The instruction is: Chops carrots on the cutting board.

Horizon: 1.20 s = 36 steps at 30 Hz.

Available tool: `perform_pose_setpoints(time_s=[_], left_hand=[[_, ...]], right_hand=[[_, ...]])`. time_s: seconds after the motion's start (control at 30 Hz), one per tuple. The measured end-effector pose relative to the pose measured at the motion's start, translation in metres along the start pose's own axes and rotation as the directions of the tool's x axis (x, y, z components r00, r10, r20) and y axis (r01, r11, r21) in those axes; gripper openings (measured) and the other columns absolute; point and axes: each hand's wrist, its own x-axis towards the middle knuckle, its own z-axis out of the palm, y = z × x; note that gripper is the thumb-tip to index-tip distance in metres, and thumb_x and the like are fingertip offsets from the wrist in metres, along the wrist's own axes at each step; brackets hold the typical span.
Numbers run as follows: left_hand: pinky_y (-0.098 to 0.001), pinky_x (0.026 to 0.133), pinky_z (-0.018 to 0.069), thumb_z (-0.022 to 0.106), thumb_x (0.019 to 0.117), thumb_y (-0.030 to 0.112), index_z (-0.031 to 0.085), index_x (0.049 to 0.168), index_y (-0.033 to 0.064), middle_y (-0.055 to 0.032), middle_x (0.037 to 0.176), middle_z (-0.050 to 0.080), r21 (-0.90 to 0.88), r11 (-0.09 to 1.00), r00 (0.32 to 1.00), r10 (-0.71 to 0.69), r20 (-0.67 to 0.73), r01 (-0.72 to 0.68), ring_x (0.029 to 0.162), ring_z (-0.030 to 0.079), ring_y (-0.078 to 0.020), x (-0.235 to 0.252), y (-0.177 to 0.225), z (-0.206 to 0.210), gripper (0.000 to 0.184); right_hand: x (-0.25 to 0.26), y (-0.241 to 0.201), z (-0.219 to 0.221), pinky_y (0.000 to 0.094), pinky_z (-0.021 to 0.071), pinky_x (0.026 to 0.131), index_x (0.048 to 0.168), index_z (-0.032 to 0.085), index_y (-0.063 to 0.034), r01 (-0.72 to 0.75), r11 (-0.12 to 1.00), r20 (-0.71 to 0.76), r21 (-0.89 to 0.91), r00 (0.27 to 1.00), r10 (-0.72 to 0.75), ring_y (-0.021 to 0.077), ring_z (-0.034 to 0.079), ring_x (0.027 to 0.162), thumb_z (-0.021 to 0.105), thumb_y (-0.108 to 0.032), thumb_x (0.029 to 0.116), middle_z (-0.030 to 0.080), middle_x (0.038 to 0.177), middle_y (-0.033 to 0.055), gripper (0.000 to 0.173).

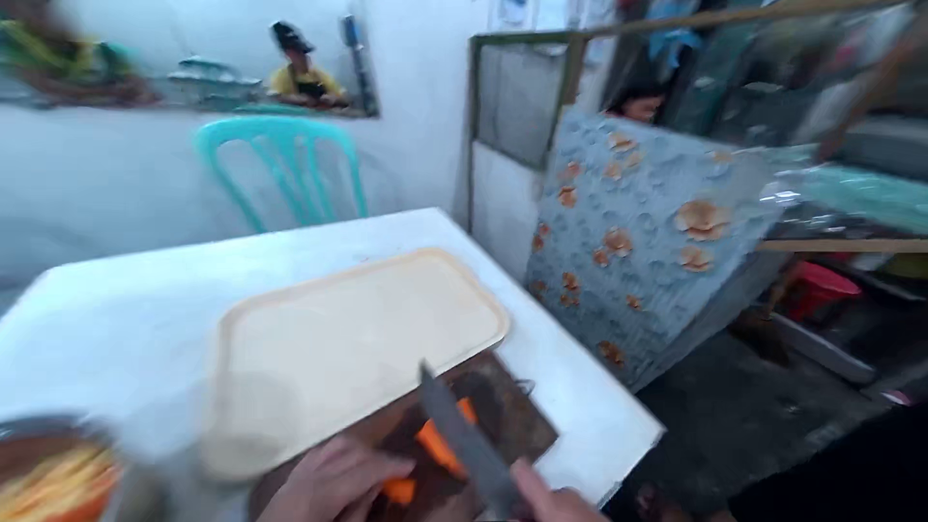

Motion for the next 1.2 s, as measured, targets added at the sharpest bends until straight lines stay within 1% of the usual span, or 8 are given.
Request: perform_pose_setpoints(time_s=[0.1,0.2,0.27,0.4,0.47,0.6,0.9,1.2], left_hand=[[-0.0408,0.094,0.0532,0.057,0.0985,0.016,0.077,0.112,0.0228,0.0063,0.107,0.076,0.105,0.994,0.979,0.056,-0.197,-0.036,0.105,0.068,-0.0167,-0.008,-0.017,0.018,0.025],[-0.0331,0.091,0.0567,0.062,0.0955,0.020,0.075,0.117,0.0233,0.0042,0.109,0.074,0.084,0.996,0.976,0.003,-0.216,0.016,0.102,0.068,-0.0123,-0.011,-0.015,0.021,0.026],[-0.0244,0.075,0.0592,0.066,0.0923,0.022,0.073,0.123,0.0225,0.0019,0.106,0.072,0.036,0.994,0.975,-0.093,-0.202,0.103,0.087,0.067,-0.0068,-0.013,-0.010,0.020,0.032],[-0.0153,0.057,0.0497,0.068,0.0891,0.022,0.068,0.132,0.0221,0.0028,0.102,0.068,-0.075,0.971,0.956,-0.238,-0.170,0.229,0.070,0.058,-0.0007,-0.011,-0.003,0.022,0.043],[-0.0162,0.060,0.0517,0.068,0.0909,0.022,0.068,0.133,0.0232,0.0053,0.104,0.069,-0.077,0.968,0.953,-0.248,-0.175,0.238,0.074,0.060,-0.0007,-0.012,-0.003,0.023,0.042],[-0.0263,0.088,0.0559,0.063,0.0956,0.022,0.075,0.119,0.0279,0.0132,0.108,0.074,0.038,0.983,0.962,-0.168,-0.218,0.180,0.100,0.067,-0.0053,-0.013,-0.004,0.022,0.027],[-0.0217,0.092,0.0560,0.057,0.0997,0.014,0.077,0.101,0.0217,0.0078,0.106,0.077,0.141,0.990,0.948,0.038,-0.315,0.007,0.104,0.070,-0.0065,-0.006,-0.006,0.035,0.022],[-0.0200,0.088,0.0590,0.066,0.0989,0.030,0.076,0.107,0.0210,0.0049,0.110,0.075,0.007,1.000,0.955,-0.014,-0.295,0.016,0.106,0.070,-0.0041,-0.008,-0.006,0.039,0.016]], right_hand=[[0.002,0.005,0.005,0.0575,0.0569,0.069,0.128,0.052,0.0063,0.033,0.997,0.081,0.063,0.996,-0.038,0.0366,0.070,0.073,0.051,-0.019,0.1067,0.068,0.082,0.0193,0.033],[0.003,0.008,0.006,0.0557,0.0565,0.067,0.126,0.052,0.0050,0.038,0.997,0.124,0.070,0.991,-0.046,0.0354,0.069,0.071,0.052,-0.020,0.1070,0.067,0.080,0.0182,0.031],[0.005,0.008,0.005,0.0535,0.0555,0.065,0.126,0.051,0.0035,0.019,0.998,0.153,0.065,0.988,-0.028,0.0342,0.067,0.067,0.051,-0.022,0.1076,0.063,0.076,0.0170,0.031],[0.005,0.008,0.005,0.0529,0.0553,0.065,0.126,0.051,0.0026,0.006,0.999,0.190,0.047,0.982,-0.015,0.0342,0.066,0.067,0.050,-0.023,0.1079,0.063,0.075,0.0165,0.031],[0.006,0.006,0.006,0.0534,0.0551,0.064,0.125,0.051,0.0027,0.006,0.999,0.203,0.035,0.979,-0.013,0.0348,0.066,0.068,0.051,-0.023,0.1078,0.063,0.075,0.0168,0.031],[0.007,0.004,0.006,0.0527,0.0553,0.064,0.125,0.051,0.0030,0.012,0.999,0.209,0.030,0.978,-0.018,0.0339,0.066,0.067,0.050,-0.023,0.1082,0.063,0.076,0.0169,0.031],[0.008,0.002,0.009,0.0528,0.0559,0.065,0.126,0.050,0.0024,-0.003,0.999,0.254,0.033,0.967,-0.005,0.0343,0.067,0.068,0.048,-0.021,0.1089,0.064,0.077,0.0177,0.029],[0.008,-0.005,0.012,0.0524,0.0556,0.064,0.127,0.050,0.0030,0.010,0.999,0.215,0.031,0.977,-0.016,0.0345,0.067,0.067,0.045,-0.020,0.1093,0.062,0.073,0.0167,0.029]])
